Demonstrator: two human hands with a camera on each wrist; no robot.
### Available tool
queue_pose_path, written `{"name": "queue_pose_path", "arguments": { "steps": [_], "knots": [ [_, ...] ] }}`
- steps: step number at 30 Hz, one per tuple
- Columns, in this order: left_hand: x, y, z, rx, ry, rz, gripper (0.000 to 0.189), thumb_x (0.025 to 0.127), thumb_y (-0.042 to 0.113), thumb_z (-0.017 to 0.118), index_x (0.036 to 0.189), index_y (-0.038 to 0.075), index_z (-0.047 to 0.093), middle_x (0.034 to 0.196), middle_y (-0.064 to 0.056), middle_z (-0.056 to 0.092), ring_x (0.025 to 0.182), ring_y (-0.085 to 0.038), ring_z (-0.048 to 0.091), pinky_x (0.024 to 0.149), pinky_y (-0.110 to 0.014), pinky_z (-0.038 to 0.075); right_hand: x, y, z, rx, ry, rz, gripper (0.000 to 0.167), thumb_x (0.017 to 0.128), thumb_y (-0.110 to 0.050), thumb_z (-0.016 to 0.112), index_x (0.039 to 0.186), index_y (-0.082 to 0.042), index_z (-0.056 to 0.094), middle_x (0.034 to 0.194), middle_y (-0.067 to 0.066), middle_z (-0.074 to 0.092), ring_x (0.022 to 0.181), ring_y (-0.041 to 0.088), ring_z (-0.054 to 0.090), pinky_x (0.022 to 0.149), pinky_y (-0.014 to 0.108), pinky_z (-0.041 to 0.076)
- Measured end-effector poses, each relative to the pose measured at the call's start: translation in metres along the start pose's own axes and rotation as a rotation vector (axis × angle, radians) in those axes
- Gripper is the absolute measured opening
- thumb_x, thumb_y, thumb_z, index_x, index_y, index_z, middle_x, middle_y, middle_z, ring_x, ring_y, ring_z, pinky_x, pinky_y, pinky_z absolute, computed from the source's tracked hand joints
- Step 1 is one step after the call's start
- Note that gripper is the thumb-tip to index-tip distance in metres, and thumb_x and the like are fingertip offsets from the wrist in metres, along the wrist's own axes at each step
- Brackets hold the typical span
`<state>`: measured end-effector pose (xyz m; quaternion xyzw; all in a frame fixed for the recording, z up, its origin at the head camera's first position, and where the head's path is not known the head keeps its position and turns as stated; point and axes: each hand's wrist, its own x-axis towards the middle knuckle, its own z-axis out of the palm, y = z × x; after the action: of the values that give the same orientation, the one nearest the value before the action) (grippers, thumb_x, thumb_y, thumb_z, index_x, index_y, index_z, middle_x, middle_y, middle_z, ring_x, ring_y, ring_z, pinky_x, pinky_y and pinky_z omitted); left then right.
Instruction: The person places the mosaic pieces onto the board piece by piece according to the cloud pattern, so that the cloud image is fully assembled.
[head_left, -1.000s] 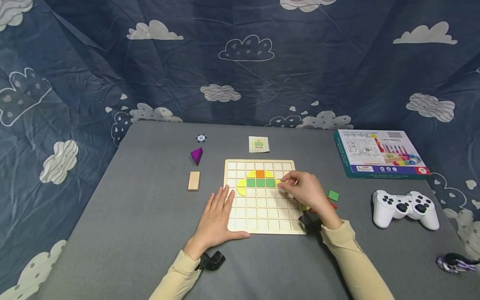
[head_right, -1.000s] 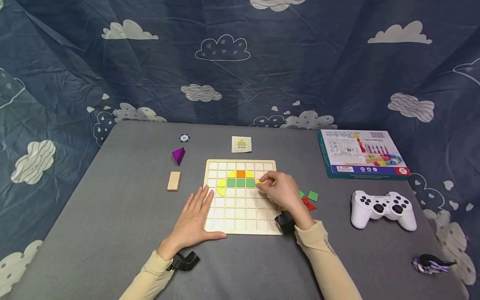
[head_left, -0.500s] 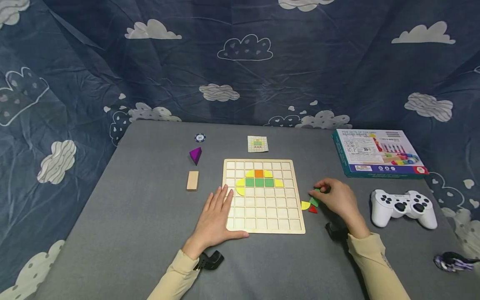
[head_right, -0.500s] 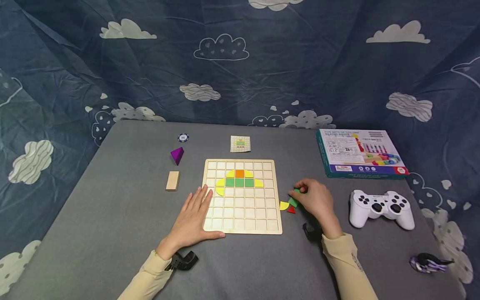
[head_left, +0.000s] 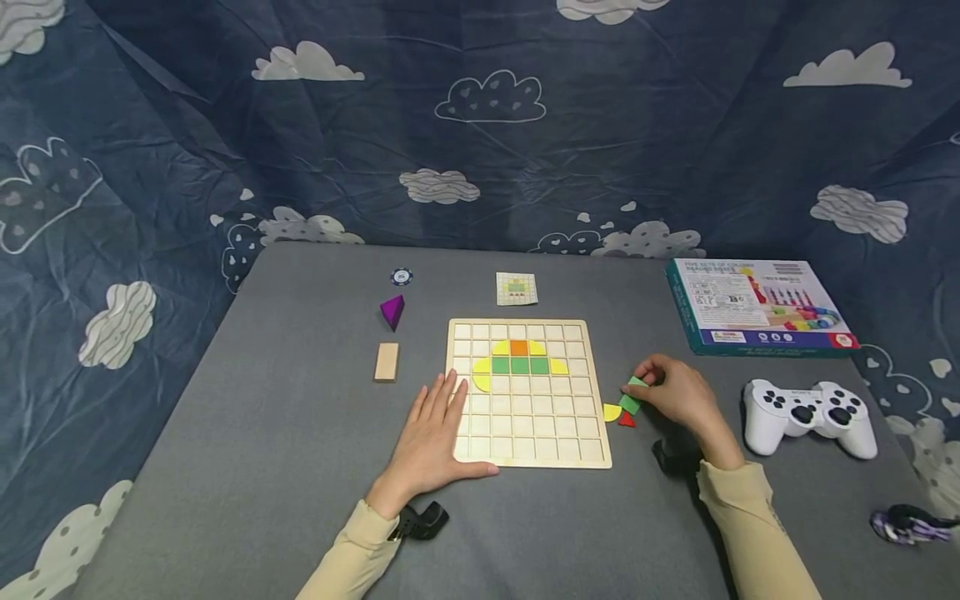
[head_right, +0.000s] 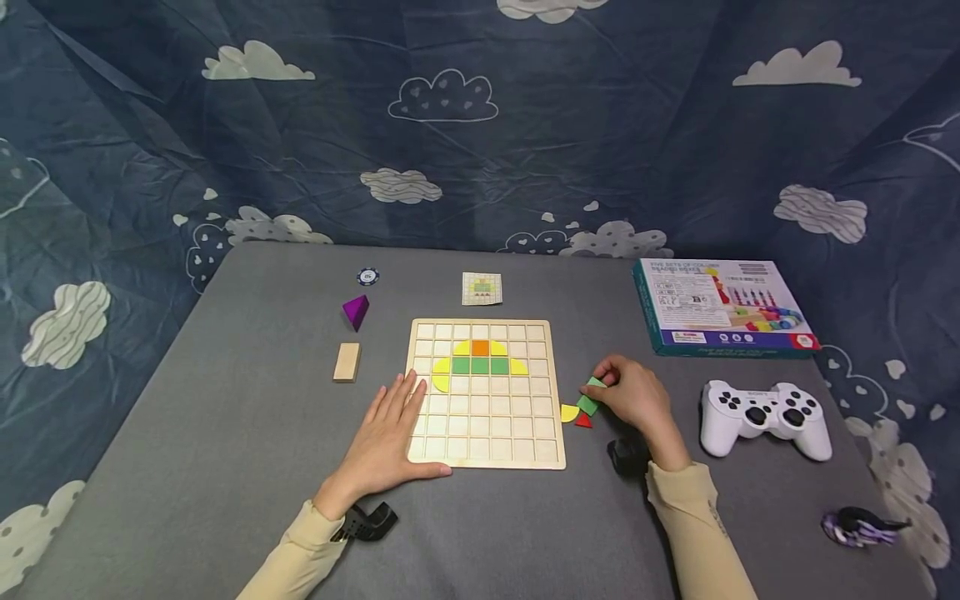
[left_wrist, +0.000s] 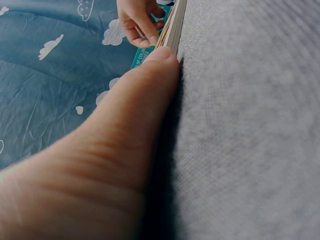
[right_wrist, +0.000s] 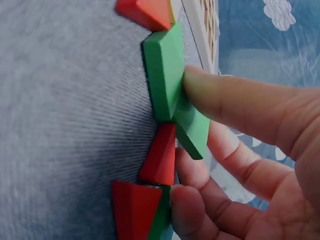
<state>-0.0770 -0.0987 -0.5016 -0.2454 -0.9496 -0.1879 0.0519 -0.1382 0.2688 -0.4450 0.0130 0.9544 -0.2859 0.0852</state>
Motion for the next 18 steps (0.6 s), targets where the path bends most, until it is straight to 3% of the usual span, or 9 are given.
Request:
{"name": "queue_pose_path", "arguments": {
  "steps": [4, 12, 18],
  "knots": [
    [0.0, 0.001, 0.001, 0.0, -0.017, -0.01, 0.122, 0.067, 0.079, 0.061, 0.15, 0.001, 0.019, 0.156, -0.016, 0.012, 0.142, -0.03, 0.009, 0.114, -0.044, 0.007, -0.001, -0.002, 0.001, 0.016, 0.019, -0.017, 0.026, 0.082, -0.025, 0.075, 0.092, -0.005, 0.061, 0.079, 0.005, 0.056, 0.068, 0.022, 0.048, 0.057, 0.033, 0.032],
    [0.0, 0.001, 0.0, 0.008, -0.029, -0.017, 0.122, 0.067, 0.079, 0.06, 0.151, 0.001, 0.018, 0.156, -0.016, 0.011, 0.143, -0.03, 0.008, 0.114, -0.044, 0.007, -0.005, -0.022, 0.023, 0.066, 0.173, -0.08, 0.021, 0.079, -0.02, 0.078, 0.088, -0.003, 0.069, 0.074, 0.003, 0.063, 0.059, 0.017, 0.05, 0.051, 0.03, 0.035],
    [0.0, 0.001, 0.0, 0.0, -0.03, -0.021, 0.122, 0.067, 0.079, 0.061, 0.151, 0.001, 0.018, 0.156, -0.016, 0.011, 0.143, -0.03, 0.008, 0.114, -0.044, 0.006, -0.002, -0.054, 0.043, 0.216, 0.107, -0.133, 0.023, 0.074, -0.021, 0.083, 0.08, -0.006, 0.066, 0.066, 0.002, 0.058, 0.051, 0.017, 0.045, 0.041, 0.028, 0.034]
  ]
}}
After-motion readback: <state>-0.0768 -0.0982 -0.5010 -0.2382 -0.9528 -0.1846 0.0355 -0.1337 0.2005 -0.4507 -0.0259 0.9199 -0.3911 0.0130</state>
